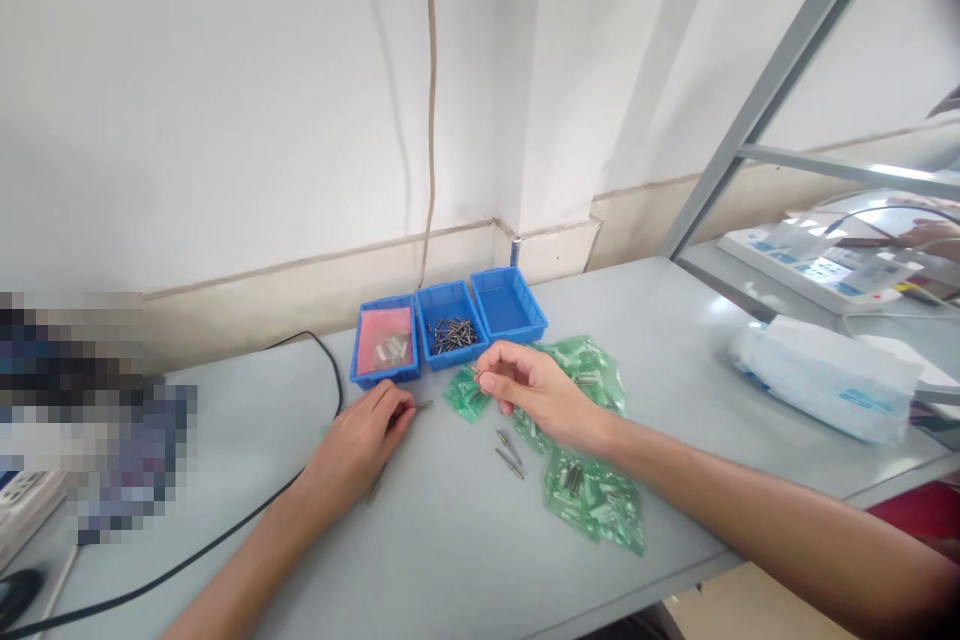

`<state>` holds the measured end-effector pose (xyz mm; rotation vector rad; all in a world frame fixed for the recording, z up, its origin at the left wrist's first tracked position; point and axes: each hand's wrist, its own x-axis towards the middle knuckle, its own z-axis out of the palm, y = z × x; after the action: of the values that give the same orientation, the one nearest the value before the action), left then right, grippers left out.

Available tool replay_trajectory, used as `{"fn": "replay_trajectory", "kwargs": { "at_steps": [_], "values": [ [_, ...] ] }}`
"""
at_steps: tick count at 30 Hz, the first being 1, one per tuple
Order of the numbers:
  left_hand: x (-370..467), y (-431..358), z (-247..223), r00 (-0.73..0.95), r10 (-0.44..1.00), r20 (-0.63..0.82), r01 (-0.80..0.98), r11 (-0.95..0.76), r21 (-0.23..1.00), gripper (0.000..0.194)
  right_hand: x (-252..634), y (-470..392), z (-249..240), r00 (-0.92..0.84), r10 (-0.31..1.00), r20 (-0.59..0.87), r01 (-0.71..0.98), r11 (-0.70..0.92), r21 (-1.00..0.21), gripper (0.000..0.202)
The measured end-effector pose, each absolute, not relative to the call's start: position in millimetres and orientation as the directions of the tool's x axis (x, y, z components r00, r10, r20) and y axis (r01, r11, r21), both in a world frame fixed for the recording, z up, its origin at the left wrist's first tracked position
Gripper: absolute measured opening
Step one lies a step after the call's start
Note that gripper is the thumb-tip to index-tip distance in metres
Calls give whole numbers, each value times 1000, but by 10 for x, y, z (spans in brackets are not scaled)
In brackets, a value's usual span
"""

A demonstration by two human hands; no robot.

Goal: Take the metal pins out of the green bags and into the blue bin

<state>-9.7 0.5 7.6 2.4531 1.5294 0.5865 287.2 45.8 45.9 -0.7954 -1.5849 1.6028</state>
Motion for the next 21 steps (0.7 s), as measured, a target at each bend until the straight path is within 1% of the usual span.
{"fn": "replay_trajectory", "kwargs": {
  "at_steps": [5,10,13,18,21],
  "values": [
    [-90,-5,95,381,899,218,817,-437,377,23,2876,473,453,-525,847,83,-107,31,-994,30],
    [-61,-4,156,351,925,147,802,-378,462,20,2874,459,481,-520,853,51,-118,-13,-993,32],
    [-45,0,178,339,931,134,793,-360,491,20,2869,439,508,-512,858,29,-108,-31,-994,34],
    [-34,-23,201,325,939,115,793,-337,508,23,2863,433,502,-502,865,4,-86,-46,-995,36],
    [-34,-41,217,309,946,100,800,-315,511,25,2864,452,467,-504,864,-3,-101,-63,-993,35]
  ]
}}
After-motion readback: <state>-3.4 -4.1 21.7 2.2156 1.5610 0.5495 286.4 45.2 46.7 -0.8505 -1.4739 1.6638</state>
